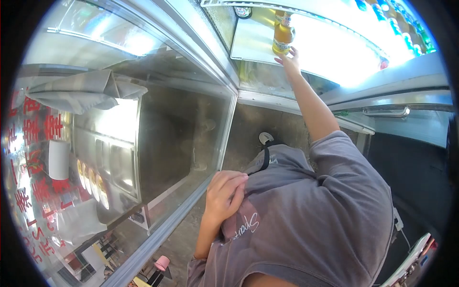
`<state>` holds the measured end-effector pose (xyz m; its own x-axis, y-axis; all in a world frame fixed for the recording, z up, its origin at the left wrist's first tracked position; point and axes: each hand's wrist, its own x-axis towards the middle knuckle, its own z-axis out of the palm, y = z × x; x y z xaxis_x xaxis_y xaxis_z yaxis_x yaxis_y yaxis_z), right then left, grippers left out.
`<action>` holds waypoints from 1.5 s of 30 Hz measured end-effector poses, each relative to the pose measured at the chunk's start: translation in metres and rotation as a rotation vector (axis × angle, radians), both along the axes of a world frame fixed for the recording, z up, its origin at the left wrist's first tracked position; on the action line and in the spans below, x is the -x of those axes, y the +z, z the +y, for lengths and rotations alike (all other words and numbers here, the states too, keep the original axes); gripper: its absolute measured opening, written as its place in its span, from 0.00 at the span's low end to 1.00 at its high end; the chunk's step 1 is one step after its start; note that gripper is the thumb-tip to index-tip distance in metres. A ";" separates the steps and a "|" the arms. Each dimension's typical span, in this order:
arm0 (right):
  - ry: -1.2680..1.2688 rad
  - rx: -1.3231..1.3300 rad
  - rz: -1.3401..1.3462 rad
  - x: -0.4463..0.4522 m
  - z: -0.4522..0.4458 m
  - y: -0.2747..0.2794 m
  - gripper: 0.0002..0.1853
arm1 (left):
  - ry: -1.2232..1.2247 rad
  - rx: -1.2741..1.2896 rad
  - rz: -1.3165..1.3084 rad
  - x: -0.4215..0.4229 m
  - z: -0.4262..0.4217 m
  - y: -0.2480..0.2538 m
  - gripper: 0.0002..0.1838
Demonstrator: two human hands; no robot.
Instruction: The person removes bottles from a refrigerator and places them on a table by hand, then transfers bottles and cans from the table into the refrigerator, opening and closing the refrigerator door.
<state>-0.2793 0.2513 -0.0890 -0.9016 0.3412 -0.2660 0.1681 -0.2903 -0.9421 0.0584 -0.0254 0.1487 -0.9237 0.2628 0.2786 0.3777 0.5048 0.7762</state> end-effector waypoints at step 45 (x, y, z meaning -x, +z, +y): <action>-0.171 0.046 0.133 0.085 0.014 -0.033 0.35 | 0.002 0.007 -0.069 0.018 0.014 -0.006 0.11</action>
